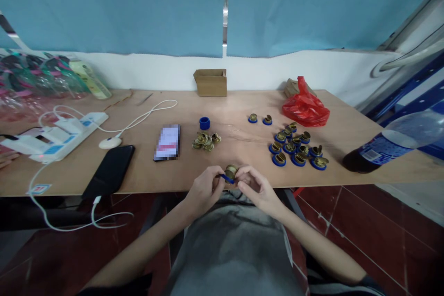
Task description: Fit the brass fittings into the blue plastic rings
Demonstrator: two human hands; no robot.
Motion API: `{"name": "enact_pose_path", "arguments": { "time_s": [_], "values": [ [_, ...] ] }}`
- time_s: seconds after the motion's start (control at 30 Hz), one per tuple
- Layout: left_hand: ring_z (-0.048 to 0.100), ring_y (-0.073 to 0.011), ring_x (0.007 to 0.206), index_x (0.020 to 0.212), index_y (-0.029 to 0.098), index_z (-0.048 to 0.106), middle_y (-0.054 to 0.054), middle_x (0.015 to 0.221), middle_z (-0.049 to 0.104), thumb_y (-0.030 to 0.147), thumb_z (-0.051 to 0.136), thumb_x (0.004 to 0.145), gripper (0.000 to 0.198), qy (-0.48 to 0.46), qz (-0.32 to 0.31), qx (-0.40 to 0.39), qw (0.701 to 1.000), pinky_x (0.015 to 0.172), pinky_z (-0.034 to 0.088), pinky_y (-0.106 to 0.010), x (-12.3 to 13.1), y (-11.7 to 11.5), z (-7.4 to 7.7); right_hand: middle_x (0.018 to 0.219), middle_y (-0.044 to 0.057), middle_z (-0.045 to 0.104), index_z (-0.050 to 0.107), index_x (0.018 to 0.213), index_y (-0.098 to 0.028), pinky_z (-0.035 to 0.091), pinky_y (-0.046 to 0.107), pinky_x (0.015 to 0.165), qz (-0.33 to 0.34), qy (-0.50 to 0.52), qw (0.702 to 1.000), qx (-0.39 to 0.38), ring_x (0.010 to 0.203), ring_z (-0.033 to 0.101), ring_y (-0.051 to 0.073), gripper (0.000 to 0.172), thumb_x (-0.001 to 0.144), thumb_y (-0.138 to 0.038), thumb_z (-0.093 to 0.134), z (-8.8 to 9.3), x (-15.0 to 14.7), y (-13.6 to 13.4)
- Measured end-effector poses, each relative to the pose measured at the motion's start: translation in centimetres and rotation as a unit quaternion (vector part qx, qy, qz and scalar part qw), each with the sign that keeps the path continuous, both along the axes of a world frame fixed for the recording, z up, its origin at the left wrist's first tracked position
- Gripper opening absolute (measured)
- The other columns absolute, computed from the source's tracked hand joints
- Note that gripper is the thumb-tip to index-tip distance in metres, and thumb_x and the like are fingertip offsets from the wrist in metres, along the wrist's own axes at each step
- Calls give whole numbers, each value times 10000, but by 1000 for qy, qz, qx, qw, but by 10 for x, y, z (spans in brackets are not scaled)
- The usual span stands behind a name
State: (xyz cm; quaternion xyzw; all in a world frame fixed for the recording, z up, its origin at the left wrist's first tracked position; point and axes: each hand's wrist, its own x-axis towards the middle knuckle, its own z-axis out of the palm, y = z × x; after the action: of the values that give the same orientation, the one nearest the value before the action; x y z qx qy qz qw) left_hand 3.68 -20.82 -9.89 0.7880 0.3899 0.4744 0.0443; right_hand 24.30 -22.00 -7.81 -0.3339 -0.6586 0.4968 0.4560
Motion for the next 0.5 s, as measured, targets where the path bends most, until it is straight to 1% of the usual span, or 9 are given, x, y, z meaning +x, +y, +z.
{"name": "enact_pose_path", "arguments": {
  "time_s": [0.1, 0.23, 0.3, 0.4, 0.5],
  "values": [
    [753, -158, 826, 1095, 212, 574, -38, 949, 744, 174, 522, 982, 131, -3, 3, -34, 999, 755, 599, -240, -1, 2, 1, 967, 55, 704, 634, 1112, -219, 605, 349, 828, 20, 45, 997, -55, 874, 708, 189, 314, 964, -495, 641, 3, 6, 6],
    [761, -180, 909, 1127, 210, 621, -59, 998, 771, 233, 539, 998, 154, -6, 4, -49, 999, 831, 612, -270, 0, 4, 3, 1064, 82, 748, 681, 1159, -222, 602, 435, 942, 1, 67, 996, -57, 982, 739, 232, 338, 946, -484, 673, 0, 11, 11],
    [761, -174, 905, 1127, 210, 630, -56, 1010, 775, 245, 534, 1004, 160, -8, 6, -63, 998, 827, 608, -265, 0, 5, 4, 1150, 96, 739, 675, 1201, -230, 594, 451, 976, -2, 58, 997, -42, 1050, 732, 243, 337, 957, -462, 663, -3, 11, 12],
    [762, -156, 866, 1126, 207, 621, -43, 1012, 773, 251, 538, 1002, 155, -26, 9, -101, 994, 772, 601, -240, 0, 8, 6, 1285, 113, 669, 654, 1259, -244, 586, 428, 1003, -13, 27, 1000, 5, 1126, 708, 236, 319, 979, -398, 636, -7, 9, 12],
    [760, -152, 837, 1124, 206, 613, -34, 993, 770, 254, 540, 999, 152, -41, 18, -143, 989, 718, 591, -233, -4, 12, 8, 1346, 127, 596, 636, 1297, -250, 576, 414, 1016, -63, -25, 995, 77, 1176, 673, 229, 307, 1001, -317, 591, -11, 7, 12]
  ]
}}
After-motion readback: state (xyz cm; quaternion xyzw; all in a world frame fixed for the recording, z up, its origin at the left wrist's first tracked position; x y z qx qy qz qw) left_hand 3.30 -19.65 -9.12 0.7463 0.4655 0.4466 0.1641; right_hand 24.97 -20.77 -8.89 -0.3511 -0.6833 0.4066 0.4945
